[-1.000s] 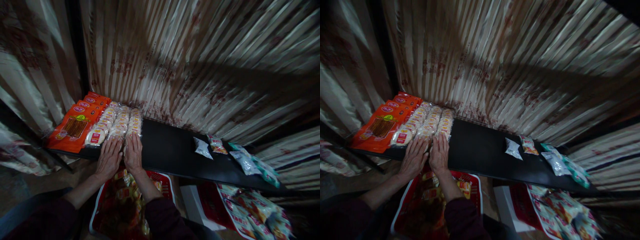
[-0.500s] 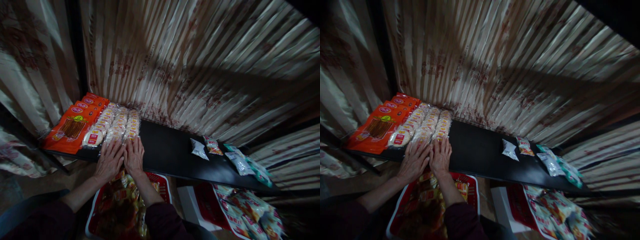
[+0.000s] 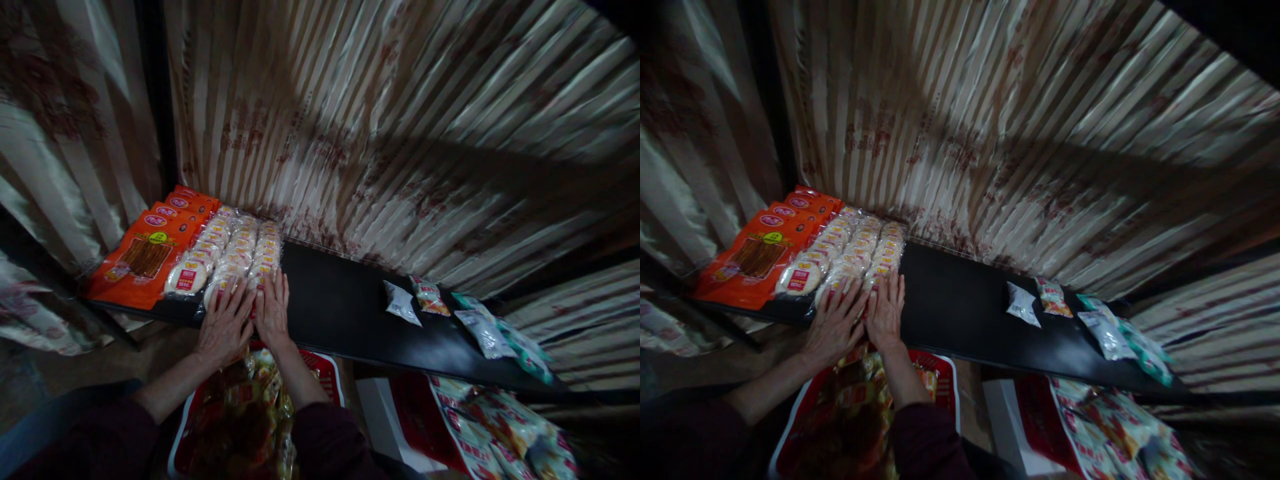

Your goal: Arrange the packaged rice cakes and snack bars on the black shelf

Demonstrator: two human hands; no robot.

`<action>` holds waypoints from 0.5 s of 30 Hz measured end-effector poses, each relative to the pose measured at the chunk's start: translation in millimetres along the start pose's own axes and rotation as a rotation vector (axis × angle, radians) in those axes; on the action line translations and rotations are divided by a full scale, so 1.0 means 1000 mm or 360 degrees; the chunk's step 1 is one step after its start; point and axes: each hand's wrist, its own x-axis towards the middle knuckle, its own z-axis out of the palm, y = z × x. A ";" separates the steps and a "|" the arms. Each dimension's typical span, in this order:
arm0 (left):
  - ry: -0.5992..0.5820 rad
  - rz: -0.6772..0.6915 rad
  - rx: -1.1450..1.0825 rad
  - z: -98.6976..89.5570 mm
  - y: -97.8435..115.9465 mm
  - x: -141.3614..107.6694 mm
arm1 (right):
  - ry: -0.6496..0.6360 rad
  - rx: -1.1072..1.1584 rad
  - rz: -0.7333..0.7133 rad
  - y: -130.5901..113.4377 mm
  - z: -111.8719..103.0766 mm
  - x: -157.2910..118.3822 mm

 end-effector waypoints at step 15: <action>0.0014 0.0036 0.0030 0.000 -0.008 0.006 | -0.0073 -0.0010 -0.0165 0.001 0.003 0.011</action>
